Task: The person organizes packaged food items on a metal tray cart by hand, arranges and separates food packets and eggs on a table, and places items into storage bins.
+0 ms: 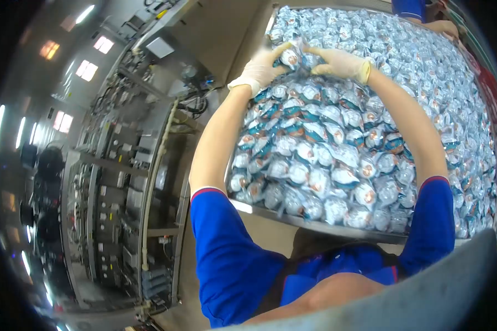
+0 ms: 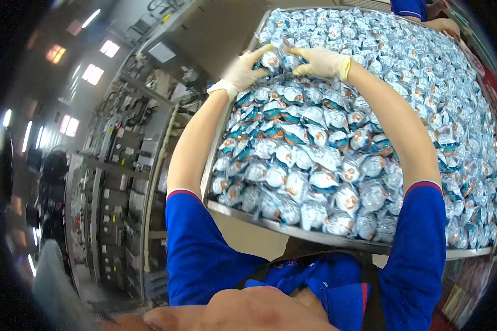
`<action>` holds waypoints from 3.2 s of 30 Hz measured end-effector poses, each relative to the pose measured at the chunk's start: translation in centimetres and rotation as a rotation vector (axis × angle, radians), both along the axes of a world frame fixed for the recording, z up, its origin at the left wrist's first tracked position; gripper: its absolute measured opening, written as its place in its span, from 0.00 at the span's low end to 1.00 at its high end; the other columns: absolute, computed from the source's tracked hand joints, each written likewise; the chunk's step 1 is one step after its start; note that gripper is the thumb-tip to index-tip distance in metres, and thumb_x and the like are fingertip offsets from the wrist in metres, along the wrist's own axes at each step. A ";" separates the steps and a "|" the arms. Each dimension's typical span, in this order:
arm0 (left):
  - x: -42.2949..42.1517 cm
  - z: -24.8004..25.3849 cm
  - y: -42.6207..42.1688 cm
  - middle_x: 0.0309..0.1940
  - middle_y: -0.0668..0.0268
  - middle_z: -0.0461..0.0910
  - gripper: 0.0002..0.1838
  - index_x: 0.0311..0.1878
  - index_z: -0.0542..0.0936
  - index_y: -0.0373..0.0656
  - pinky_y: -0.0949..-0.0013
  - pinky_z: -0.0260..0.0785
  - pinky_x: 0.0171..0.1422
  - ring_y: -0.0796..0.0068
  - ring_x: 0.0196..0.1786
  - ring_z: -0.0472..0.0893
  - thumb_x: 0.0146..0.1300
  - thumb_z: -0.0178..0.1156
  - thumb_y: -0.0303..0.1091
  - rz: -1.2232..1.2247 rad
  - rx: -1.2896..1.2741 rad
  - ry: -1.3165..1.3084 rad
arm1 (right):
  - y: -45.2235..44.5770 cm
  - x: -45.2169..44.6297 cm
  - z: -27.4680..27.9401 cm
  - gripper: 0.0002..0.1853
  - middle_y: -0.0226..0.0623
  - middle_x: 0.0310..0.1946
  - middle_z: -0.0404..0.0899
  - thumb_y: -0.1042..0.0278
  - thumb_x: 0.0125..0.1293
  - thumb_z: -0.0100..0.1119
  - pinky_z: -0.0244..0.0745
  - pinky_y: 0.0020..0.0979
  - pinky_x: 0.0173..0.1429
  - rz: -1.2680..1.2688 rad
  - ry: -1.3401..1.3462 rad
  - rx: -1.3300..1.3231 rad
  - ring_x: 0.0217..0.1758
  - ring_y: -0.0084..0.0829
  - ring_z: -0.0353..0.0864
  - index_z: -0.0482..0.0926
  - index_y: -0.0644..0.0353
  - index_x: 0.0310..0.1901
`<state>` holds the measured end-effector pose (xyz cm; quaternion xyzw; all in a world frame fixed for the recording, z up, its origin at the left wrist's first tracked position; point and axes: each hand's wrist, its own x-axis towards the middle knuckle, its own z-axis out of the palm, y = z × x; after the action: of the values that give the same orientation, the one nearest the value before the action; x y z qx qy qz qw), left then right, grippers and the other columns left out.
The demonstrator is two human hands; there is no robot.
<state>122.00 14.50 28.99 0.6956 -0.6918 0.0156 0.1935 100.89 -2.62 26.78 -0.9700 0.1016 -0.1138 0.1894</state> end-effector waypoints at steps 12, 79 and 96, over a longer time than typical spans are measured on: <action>1.8 -2.9 -2.6 0.40 0.58 0.82 0.38 0.76 0.67 0.67 0.52 0.77 0.45 0.56 0.44 0.84 0.61 0.66 0.41 -0.268 0.063 -0.503 | 2.7 -0.2 0.3 0.47 0.55 0.70 0.72 0.31 0.61 0.57 0.70 0.45 0.73 -0.210 0.546 0.009 0.69 0.53 0.75 0.60 0.43 0.78; -66.8 -15.4 8.1 0.69 0.51 0.74 0.30 0.74 0.69 0.39 0.61 0.63 0.74 0.64 0.69 0.74 0.72 0.61 0.40 -0.765 1.146 1.110 | 13.3 -92.3 -6.7 0.25 0.45 0.63 0.76 0.59 0.78 0.53 0.65 0.40 0.74 -0.898 -0.408 0.807 0.66 0.37 0.76 0.71 0.65 0.70; -76.8 -34.5 8.2 0.62 0.55 0.79 0.33 0.70 0.74 0.42 0.59 0.63 0.73 0.63 0.65 0.77 0.74 0.52 0.59 0.237 0.986 1.578 | -9.6 -100.8 -17.4 0.26 0.40 0.54 0.83 0.53 0.73 0.60 0.76 0.32 0.63 -0.914 -0.259 1.047 0.56 0.30 0.82 0.77 0.68 0.62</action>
<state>45.17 22.69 -5.48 0.5745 -0.2139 -0.7360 0.2871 0.06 -12.24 9.37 -0.5904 0.5166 -0.2324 0.5750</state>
